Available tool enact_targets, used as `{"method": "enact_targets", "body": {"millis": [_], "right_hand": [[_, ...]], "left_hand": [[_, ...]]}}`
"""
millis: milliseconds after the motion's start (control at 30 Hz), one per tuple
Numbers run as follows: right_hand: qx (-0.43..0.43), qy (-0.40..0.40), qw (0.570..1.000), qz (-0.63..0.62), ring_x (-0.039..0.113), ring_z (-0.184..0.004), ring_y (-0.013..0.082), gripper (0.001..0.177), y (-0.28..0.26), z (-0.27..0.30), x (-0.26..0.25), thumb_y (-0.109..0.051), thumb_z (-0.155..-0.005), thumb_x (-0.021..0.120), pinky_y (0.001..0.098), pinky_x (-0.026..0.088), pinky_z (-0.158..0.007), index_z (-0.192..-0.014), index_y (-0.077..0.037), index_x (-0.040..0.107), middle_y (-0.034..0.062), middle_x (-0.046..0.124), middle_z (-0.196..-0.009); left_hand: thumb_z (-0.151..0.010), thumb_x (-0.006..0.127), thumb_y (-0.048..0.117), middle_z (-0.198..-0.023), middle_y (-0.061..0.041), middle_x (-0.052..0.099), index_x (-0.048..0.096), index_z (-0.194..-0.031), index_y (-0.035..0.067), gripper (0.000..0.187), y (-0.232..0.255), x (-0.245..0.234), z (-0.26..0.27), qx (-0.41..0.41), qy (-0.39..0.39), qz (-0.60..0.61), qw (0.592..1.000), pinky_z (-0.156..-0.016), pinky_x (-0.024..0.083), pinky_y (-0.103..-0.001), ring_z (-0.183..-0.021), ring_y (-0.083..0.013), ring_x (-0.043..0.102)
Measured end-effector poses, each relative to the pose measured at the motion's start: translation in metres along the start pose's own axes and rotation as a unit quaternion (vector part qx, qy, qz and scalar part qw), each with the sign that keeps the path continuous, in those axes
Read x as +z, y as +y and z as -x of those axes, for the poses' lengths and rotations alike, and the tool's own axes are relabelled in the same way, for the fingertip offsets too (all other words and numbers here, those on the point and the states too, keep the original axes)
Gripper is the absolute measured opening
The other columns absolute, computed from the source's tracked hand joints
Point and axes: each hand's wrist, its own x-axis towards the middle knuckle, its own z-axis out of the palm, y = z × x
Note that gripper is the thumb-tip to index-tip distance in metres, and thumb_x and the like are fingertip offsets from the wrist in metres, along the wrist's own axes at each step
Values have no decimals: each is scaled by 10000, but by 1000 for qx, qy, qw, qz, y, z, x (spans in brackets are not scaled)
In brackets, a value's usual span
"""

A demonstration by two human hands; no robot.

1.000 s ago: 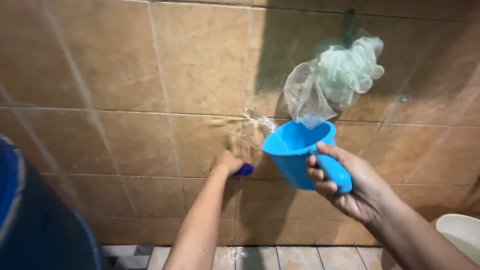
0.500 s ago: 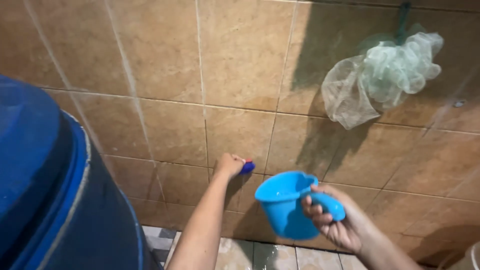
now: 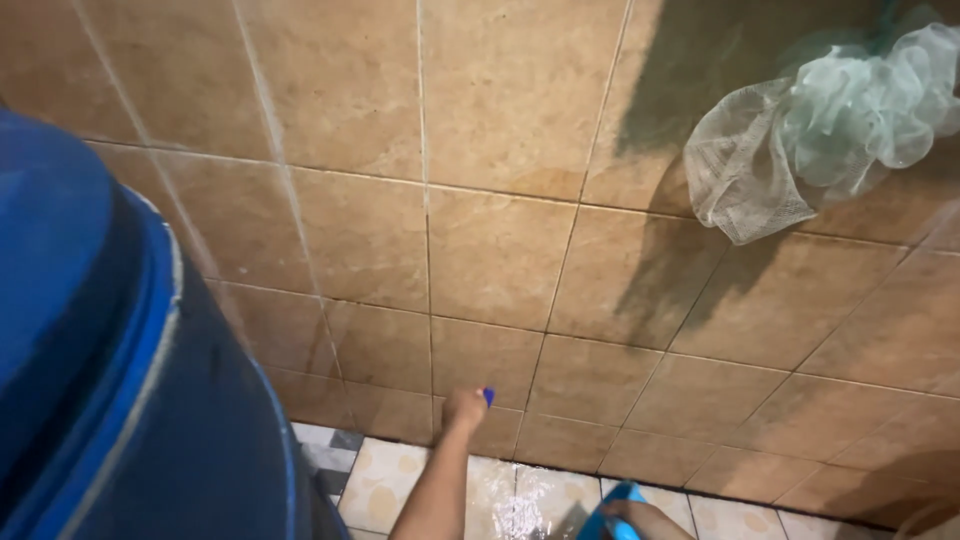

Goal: Scrubbing the wall and floor tiles in a bathroom using a brush and water.

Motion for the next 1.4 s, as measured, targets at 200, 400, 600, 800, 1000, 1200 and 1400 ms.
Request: {"method": "enact_targets", "body": {"millis": [200,400,600,800,1000,1200,1400], "right_hand": [[41,-11,988,-150,486,-378,276,312,-147,136,96,-303,-935,642,372,366,-330,-868,-3,592,146,548,-615],[26,-32,990,-138,490,-386,209,320,-184,213,85,-338,-939,660,303,333,-336,-889,-25,619,104,545,-592],[7,-33,999,-33,561,-495,183,363,-123,179,17,-379,-876,709,296,417,-451,-875,-17,690,92,611,-644],[-83,35,981,169,710,-808,167,369,-51,128,14,-271,-833,819,309,548,-754,-1097,-47,691,86,747,-827],[-152,121,923,332,724,-864,151,452,-79,159,50,-299,-841,779,296,549,-836,-1212,-115,597,74,743,-901],[-181,13,981,65,709,-848,212,320,-105,184,-1,-184,-896,725,362,566,-792,-1179,-118,592,113,814,-1017],[-97,73,989,88,664,-828,175,456,-47,144,-128,-159,-815,694,333,542,-731,-1252,-202,569,107,771,-1099]], "left_hand": [[-952,552,453,-1182,-185,705,762,-1152,184,396,-21,52,-1,-1,-24,-43,999,-965,525,-481,-1130,-375,665],[-960,550,448,-1013,-184,758,782,-1054,103,426,6,98,-7,6,-43,56,998,-891,556,-475,-1000,-357,731],[-950,580,428,-1015,-161,759,776,-1078,135,375,19,120,10,-28,-82,91,992,-861,577,-473,-972,-330,735],[-941,572,301,-970,-153,754,734,-1134,181,280,21,150,33,9,-113,100,988,-647,573,-459,-809,-312,729],[-952,553,277,-942,-145,713,678,-1149,213,242,42,150,52,-92,-199,189,957,-548,546,-477,-727,-315,680],[-943,554,280,-949,-115,678,635,-1159,264,231,76,164,78,-166,-274,290,902,-541,524,-480,-707,-298,622],[-1008,564,371,-913,-95,615,567,-1121,232,178,112,200,105,-186,-414,297,840,-585,523,-431,-712,-254,585]]}}
